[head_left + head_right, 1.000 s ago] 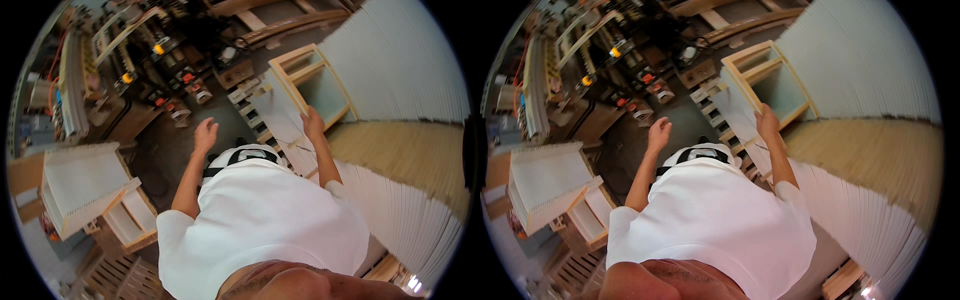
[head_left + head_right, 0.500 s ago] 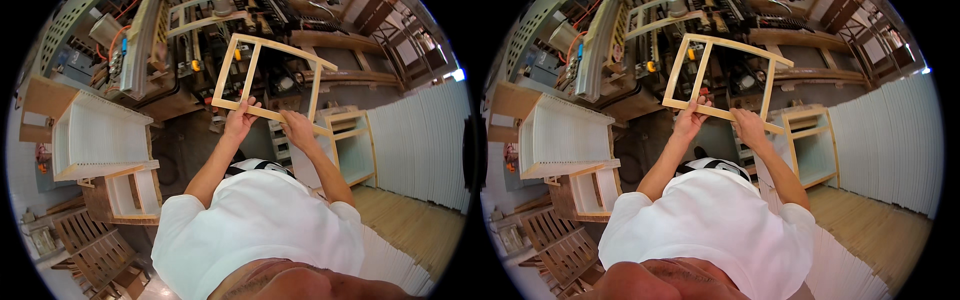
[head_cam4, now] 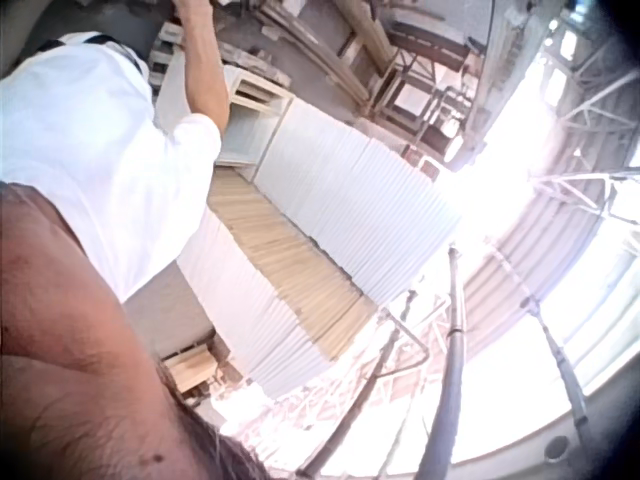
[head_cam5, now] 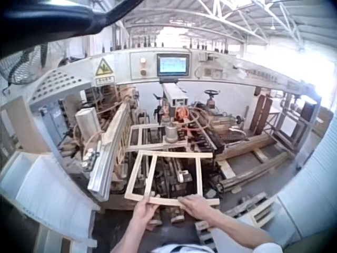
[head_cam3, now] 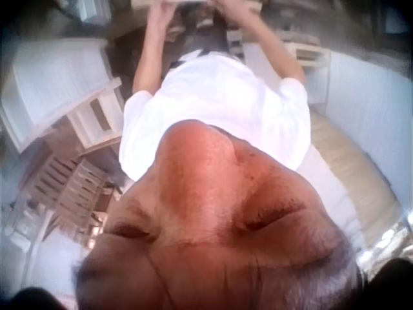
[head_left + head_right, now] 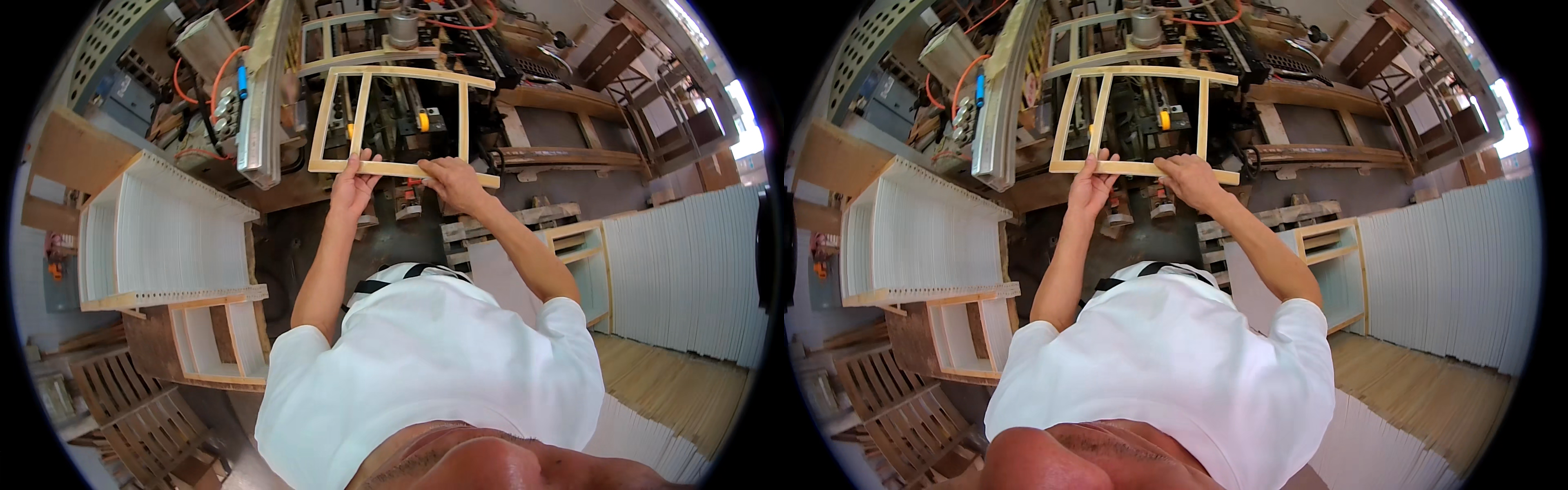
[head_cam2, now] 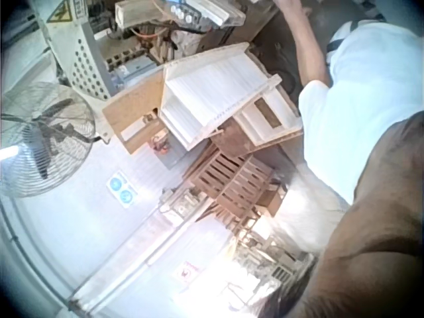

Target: The person repeatedly picks up wooden chair frames from a nearby stack, places them onto a machine jig, and then removes them to place them back on the stack. This cycle is performed continuously throughout the clip.

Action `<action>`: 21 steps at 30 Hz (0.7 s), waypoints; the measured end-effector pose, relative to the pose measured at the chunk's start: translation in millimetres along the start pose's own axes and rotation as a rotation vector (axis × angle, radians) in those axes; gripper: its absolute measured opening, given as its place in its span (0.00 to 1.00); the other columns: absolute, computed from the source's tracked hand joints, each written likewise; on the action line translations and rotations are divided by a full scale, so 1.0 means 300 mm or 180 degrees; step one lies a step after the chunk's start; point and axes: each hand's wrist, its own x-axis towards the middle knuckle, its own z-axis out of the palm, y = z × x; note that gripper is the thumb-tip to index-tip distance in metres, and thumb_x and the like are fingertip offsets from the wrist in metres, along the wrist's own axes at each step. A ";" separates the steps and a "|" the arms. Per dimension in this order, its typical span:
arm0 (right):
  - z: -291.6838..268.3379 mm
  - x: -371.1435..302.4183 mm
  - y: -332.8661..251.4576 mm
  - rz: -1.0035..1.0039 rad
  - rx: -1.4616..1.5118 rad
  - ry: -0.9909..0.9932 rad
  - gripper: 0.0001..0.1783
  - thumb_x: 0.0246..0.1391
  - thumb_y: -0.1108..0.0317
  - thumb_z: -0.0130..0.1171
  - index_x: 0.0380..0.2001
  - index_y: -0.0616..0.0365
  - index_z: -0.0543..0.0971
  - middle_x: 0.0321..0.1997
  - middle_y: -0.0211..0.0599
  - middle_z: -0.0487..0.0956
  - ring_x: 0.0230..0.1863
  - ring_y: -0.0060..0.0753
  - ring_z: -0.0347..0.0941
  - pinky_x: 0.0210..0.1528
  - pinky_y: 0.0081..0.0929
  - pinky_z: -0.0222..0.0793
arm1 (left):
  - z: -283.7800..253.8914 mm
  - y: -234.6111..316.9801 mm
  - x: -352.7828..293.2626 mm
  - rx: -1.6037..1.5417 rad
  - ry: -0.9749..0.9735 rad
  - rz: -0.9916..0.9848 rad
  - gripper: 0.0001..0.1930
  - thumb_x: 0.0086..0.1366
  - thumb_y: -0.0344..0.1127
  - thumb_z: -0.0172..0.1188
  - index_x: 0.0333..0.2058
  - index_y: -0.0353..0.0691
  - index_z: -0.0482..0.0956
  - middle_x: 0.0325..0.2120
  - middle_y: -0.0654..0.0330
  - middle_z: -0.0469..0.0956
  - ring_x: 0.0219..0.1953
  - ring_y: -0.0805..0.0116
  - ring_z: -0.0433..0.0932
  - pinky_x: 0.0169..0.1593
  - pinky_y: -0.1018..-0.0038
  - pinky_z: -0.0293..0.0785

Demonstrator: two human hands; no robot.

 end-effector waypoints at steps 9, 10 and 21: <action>0.101 0.237 0.061 0.0025 0.0232 -0.0295 0.18 0.49 0.68 0.60 0.45 0.57 0.75 0.35 0.42 0.77 0.39 0.49 0.72 0.40 0.41 0.67 | -0.055 0.118 0.131 0.0009 0.0258 0.0328 0.16 0.69 0.41 0.49 0.49 0.37 0.71 0.44 0.59 0.76 0.51 0.60 0.74 0.54 0.58 0.72; 0.104 0.250 0.078 -0.0009 0.0232 -0.0251 0.17 0.48 0.67 0.60 0.44 0.56 0.76 0.33 0.42 0.77 0.37 0.49 0.73 0.39 0.42 0.67 | -0.050 0.113 0.147 0.0009 0.0253 0.0330 0.16 0.69 0.41 0.48 0.49 0.37 0.71 0.44 0.59 0.76 0.51 0.60 0.74 0.54 0.57 0.71; 0.128 0.277 0.173 -0.0221 0.0458 -0.0221 0.17 0.49 0.63 0.60 0.44 0.53 0.76 0.32 0.38 0.76 0.38 0.46 0.72 0.41 0.41 0.65 | -0.036 0.123 0.171 0.0034 0.0542 0.0497 0.17 0.69 0.40 0.50 0.52 0.37 0.67 0.50 0.56 0.73 0.55 0.56 0.71 0.59 0.55 0.66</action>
